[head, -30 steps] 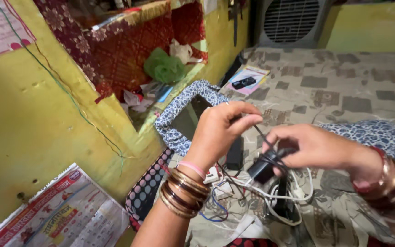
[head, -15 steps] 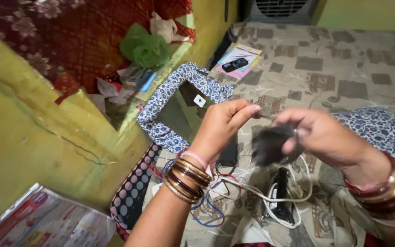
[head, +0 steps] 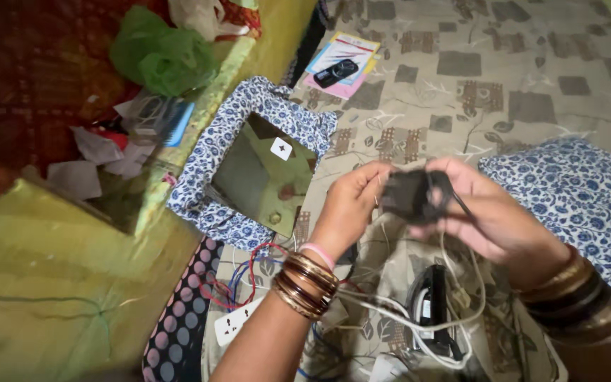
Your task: The person plugs a power adapter into a wall socket and a power strip, then connects a USB cable to a black electronic device. They repeatedly unplug and replug the power strip and adapter, and also connect a red wire to the wall socket.
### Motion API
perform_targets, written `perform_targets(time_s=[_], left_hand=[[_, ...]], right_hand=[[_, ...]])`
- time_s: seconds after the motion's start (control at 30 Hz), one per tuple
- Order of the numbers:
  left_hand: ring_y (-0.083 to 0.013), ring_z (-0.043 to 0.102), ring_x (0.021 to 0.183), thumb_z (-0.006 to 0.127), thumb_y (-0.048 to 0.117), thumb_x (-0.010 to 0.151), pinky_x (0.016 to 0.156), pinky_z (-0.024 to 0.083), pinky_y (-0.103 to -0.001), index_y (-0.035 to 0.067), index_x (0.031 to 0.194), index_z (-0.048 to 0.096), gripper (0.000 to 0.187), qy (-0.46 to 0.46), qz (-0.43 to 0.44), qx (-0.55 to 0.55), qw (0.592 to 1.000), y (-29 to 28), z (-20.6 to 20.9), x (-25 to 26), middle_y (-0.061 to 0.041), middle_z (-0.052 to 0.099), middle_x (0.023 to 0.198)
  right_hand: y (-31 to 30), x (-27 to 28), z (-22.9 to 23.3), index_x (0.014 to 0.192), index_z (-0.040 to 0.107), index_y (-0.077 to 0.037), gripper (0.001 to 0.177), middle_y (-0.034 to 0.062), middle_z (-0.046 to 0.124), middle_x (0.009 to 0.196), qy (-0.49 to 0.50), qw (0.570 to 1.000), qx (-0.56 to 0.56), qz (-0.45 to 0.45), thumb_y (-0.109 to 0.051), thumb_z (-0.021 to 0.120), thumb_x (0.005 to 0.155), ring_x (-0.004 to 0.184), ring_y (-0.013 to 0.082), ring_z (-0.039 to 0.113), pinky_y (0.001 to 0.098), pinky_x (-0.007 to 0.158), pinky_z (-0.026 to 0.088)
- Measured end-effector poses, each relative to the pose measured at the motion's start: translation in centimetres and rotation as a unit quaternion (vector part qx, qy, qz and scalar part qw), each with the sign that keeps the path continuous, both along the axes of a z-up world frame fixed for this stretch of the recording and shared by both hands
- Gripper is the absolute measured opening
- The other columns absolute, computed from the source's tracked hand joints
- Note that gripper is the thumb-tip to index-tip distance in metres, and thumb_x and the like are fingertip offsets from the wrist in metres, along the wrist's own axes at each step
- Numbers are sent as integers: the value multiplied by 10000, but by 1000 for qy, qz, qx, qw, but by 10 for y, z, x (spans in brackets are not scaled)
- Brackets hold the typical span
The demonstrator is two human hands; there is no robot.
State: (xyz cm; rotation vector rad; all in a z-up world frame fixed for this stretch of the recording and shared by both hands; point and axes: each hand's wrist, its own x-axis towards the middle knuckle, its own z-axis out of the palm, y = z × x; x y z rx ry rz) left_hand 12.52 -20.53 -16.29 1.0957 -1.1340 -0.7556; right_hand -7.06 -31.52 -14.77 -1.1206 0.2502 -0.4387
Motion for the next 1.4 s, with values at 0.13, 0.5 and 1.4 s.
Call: perform_targets(time_s=[0.13,0.5,1.4], left_hand=[[-198,672,688,573,226,985,687,534,-358,21,1043,667,233,-144,47,173,973,-20,-35,9,-121,703,758],[-148,656,721,643,336,950,695,548,-300,68,1399,575,528,-52,-112,273,954,-13,-180,53,-84,726,920],[-390,644,1129,833,224,706,972,510,-492,43,1363,466,774,-321,-32,535,781,113,-271,105,-218,661,1188]], right_hand=[[-14,35,-9,1379,508,-81,443,130,632,1246,40,994,-22,-96,-132,617,953,1056,201,673,376,899,572],[-66,45,-174,1345,503,-40,597,81,683,1249,238,905,-338,-98,-7,679,776,1139,179,645,334,955,516],[-39,70,-284,1191,642,-137,234,30,624,1446,81,716,-675,157,-136,504,1001,1433,233,491,400,1180,401]])
